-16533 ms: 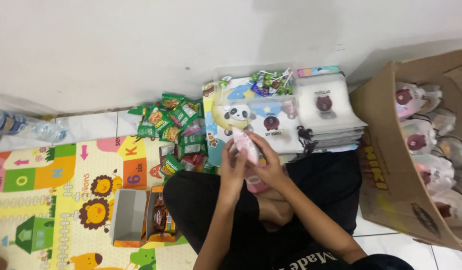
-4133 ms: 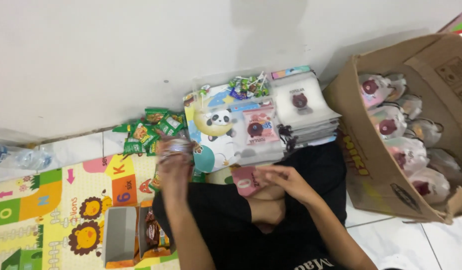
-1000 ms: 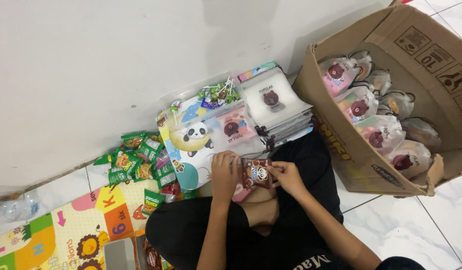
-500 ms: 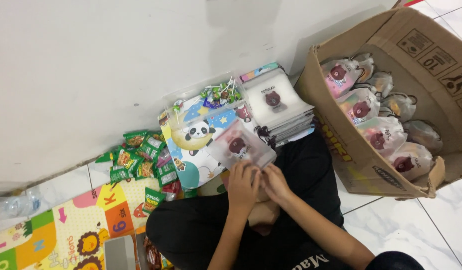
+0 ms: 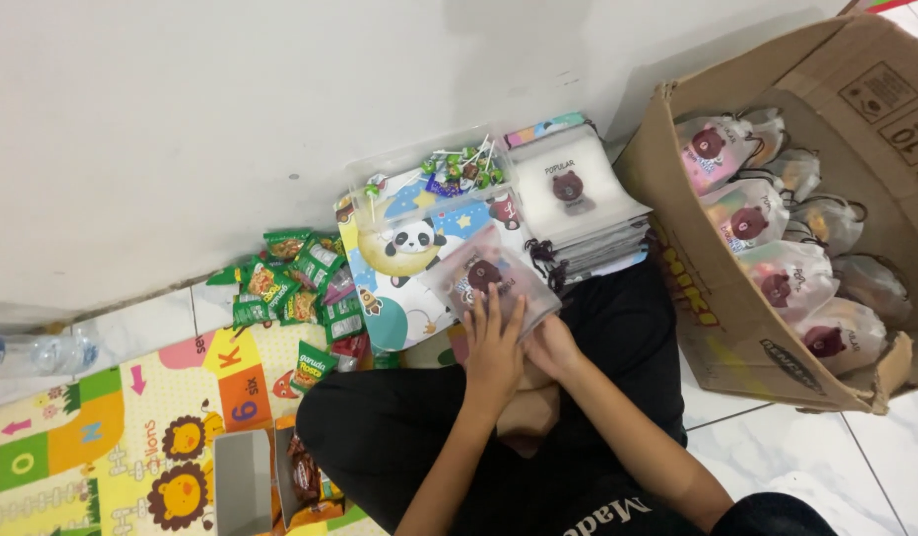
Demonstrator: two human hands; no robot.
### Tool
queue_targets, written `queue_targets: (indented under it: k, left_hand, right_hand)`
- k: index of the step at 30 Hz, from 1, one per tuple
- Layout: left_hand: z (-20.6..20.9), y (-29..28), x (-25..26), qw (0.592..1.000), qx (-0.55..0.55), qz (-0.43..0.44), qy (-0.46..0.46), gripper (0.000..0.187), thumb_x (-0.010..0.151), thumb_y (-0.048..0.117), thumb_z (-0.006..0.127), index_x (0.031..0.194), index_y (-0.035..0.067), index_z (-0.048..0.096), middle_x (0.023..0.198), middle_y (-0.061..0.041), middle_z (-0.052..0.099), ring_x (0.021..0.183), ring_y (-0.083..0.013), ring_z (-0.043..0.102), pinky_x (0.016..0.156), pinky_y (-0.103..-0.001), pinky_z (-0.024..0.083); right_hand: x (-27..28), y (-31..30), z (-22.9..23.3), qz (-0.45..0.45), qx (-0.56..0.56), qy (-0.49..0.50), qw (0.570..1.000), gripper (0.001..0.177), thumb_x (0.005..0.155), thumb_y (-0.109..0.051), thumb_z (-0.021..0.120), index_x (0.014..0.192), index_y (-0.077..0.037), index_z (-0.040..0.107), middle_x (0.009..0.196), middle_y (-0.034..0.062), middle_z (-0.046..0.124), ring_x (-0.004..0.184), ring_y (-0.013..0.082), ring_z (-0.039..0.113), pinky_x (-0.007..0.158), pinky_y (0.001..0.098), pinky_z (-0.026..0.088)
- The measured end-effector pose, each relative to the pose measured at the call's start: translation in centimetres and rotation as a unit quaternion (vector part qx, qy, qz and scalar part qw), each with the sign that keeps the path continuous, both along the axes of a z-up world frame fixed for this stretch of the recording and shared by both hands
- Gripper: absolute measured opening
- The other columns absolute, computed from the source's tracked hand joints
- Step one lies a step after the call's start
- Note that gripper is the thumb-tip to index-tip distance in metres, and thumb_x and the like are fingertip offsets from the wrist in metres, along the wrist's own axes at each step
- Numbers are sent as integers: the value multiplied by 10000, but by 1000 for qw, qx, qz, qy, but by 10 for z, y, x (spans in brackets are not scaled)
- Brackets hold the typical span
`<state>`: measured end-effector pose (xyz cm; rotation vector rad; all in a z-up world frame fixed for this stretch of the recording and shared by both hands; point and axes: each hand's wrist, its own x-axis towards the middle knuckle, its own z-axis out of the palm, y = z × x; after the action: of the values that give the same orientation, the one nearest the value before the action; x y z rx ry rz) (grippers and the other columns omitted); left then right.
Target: Packing small snacks and stickers into plastic gift bags and placing them into a cardboard box.
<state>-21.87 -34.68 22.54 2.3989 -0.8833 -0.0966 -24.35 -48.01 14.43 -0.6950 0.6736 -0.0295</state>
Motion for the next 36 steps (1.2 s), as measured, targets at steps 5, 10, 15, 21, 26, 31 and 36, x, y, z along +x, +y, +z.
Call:
queue_targets:
  k: [5, 10, 15, 21, 26, 31, 36]
  left_hand:
    - [8, 1, 6, 999, -19, 37, 26, 659, 986, 180, 489, 1613, 272, 309, 1688, -236, 55, 1508, -559, -18, 1183, -664, 133]
    - [6, 2, 3, 999, -24, 21, 30, 599, 1010, 216, 410, 1598, 310, 342, 1703, -184, 79, 1518, -545, -39, 1183, -659, 105]
    - [5, 2, 2, 997, -33, 39, 53, 598, 1004, 194, 414, 1593, 279, 354, 1691, -236, 50, 1510, -558, -19, 1179, -666, 130]
    - [0, 7, -1, 997, -28, 47, 60, 668, 958, 155, 463, 1602, 286, 342, 1688, -237, 42, 1507, -555, -77, 1173, -682, 90]
    - [-8, 8, -2, 998, -3, 64, -11, 745, 909, 102, 530, 1612, 227, 316, 1672, -257, 119, 1511, -544, 49, 1163, -671, 159]
    - [-12, 15, -2, 989, -19, 112, -92, 835, 823, -59, 513, 1606, 182, 349, 1654, -235, 247, 1503, -505, 197, 1129, -634, 282]
    - [-25, 18, -1, 992, -42, 85, -82, 882, 773, -158, 542, 1571, 199, 428, 1667, -166, 280, 1525, -466, 178, 1160, -606, 229]
  right_hand:
    - [4, 4, 7, 8, 4, 0, 1000, 251, 1018, -171, 507, 1178, -26, 636, 989, 144, 657, 940, 357, 673, 886, 518, 539]
    - [3, 2, 16, 6, 6, 1, 1000, 230, 989, -128, 512, 1163, -28, 623, 975, 130, 634, 914, 340, 649, 866, 499, 530]
    - [-5, -1, 22, 7, 12, 1, 1000, 218, 960, -85, 516, 1149, -30, 611, 961, 116, 612, 887, 323, 626, 845, 480, 520]
    - [3, 11, 33, 1, 14, 5, 1000, 219, 925, -34, 521, 1131, -32, 596, 944, 99, 585, 855, 302, 597, 821, 457, 509]
    - [6, 21, 47, 3, 19, 8, 1000, 232, 896, 9, 526, 1117, -35, 583, 930, 85, 563, 828, 285, 573, 800, 437, 499]
    - [10, 26, 65, -1, 21, 6, 1000, 255, 867, 51, 530, 1102, -37, 571, 916, 70, 541, 801, 267, 549, 780, 418, 490]
    - [13, 31, 85, -5, 24, 6, 1000, 284, 838, 94, 534, 1088, -39, 558, 902, 56, 518, 774, 250, 526, 760, 399, 481]
